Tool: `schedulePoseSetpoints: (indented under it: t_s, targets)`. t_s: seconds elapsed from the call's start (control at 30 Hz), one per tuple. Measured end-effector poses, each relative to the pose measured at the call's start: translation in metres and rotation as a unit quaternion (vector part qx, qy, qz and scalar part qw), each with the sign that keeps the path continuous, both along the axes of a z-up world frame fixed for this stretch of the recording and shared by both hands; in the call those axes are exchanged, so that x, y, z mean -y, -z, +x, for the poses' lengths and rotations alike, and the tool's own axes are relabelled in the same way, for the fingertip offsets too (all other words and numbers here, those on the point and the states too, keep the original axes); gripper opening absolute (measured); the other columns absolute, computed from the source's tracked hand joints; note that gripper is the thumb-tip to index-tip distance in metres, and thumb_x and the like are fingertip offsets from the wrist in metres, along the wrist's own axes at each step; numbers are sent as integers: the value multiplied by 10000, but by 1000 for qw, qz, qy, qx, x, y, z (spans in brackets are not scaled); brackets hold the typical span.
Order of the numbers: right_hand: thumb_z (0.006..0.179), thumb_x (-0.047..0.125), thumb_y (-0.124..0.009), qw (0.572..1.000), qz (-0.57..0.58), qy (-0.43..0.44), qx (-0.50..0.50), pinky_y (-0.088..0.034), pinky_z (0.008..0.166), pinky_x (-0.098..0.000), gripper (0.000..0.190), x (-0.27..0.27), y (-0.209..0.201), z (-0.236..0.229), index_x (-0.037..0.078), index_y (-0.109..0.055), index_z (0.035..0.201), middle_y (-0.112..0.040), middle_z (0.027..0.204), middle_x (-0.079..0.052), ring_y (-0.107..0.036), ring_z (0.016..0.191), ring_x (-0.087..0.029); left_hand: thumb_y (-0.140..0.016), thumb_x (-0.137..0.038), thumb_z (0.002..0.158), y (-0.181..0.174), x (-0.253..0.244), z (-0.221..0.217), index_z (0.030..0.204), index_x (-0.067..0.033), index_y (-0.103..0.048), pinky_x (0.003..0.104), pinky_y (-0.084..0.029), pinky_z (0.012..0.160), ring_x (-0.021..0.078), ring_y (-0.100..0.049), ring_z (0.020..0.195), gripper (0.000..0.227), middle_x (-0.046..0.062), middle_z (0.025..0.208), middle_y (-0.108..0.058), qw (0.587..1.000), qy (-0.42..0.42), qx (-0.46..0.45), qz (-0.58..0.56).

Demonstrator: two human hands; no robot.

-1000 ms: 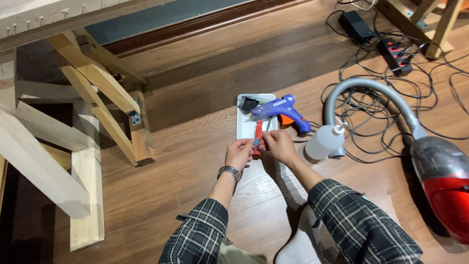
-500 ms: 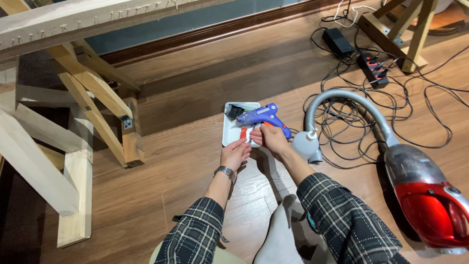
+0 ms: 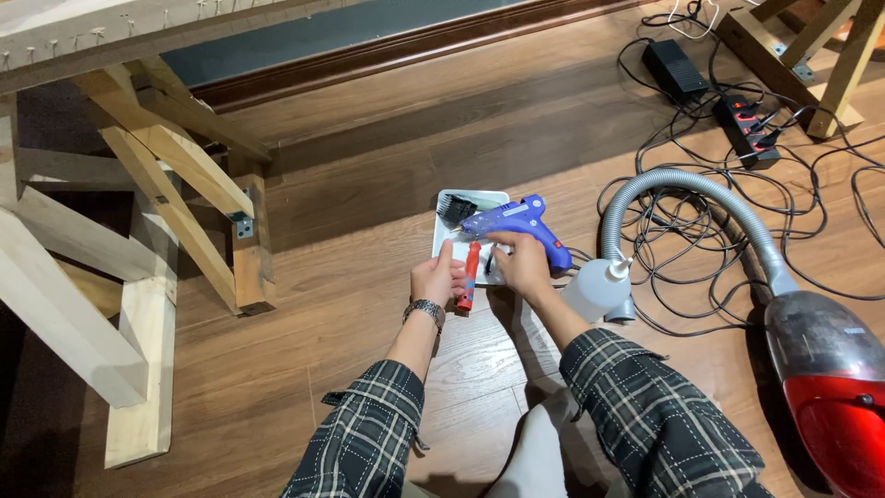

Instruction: The person prepares a glue gun by inserting a glue stick into the back and checking the nozzle.

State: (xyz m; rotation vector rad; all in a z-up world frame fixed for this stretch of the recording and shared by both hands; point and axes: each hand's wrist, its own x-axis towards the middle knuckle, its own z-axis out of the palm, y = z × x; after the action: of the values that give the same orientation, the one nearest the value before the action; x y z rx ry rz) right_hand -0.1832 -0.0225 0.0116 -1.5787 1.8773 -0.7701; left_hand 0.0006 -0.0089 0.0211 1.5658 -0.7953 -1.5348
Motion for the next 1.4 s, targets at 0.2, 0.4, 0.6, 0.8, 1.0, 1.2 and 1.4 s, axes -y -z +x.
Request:
schedulePoseSetpoints:
  t_s: [0.2,0.4,0.6,0.8,1.0,1.2,1.4]
  targets:
    - [1040,720,-304,980,34,-64,-185,-546,1023,-471,673,-17,-64,17,282,-809,958,-806,1046,-5,-687,1173,-294,-665,-520,991,7,-5,3,1132,-91,-771,231,-649,577,197,-782,770,464,140,1059,-803,998,24,61,-15]
    - [956,311,-655,983,-13,-178,-41,-518,1046,-565,363,-2,-150,-7,106,-772,1232,-767,1201,-198,-670,1190,-456,-705,-480,979,11,-4,-8,1100,-74,-773,193,-586,437,137,-719,620,429,116,950,-806,996,43,76,-36]
    - [1013,173,-623,991,-123,-47,6,-560,922,-400,255,32,-152,-153,74,-777,1190,-789,907,-150,-767,951,-262,-690,-398,1007,10,3,-45,1163,-10,-717,203,-581,426,152,-692,612,420,144,915,-776,995,75,43,-41]
    - [1014,280,-709,992,-53,101,-58,-533,902,-422,196,8,-65,-269,158,-819,1122,-790,949,-102,-737,1032,-323,-715,-380,984,-21,-7,-88,1168,-20,-718,245,-626,410,177,-702,522,404,142,855,-774,982,172,61,-45]
    - [944,527,-714,981,20,177,-77,-540,854,-390,262,3,-19,-339,303,-827,1017,-783,846,9,-746,983,-269,-704,-323,991,-39,7,-124,1133,-5,-720,231,-575,346,172,-658,447,349,149,849,-765,976,200,56,-71]
    - [943,476,-682,958,-5,260,-121,-558,919,-461,223,51,8,-427,355,-797,1092,-786,1000,18,-712,1086,-298,-679,-304,1009,-18,79,-160,1134,-10,-714,230,-508,302,155,-583,381,322,152,801,-743,971,203,53,-112]
    - [1006,329,-680,925,-144,322,-140,-549,909,-468,194,82,13,-492,217,-801,1109,-770,969,-53,-717,1026,-310,-689,-259,994,-33,122,-196,1077,-15,-734,238,-489,277,147,-575,337,262,144,772,-745,964,224,66,-129]
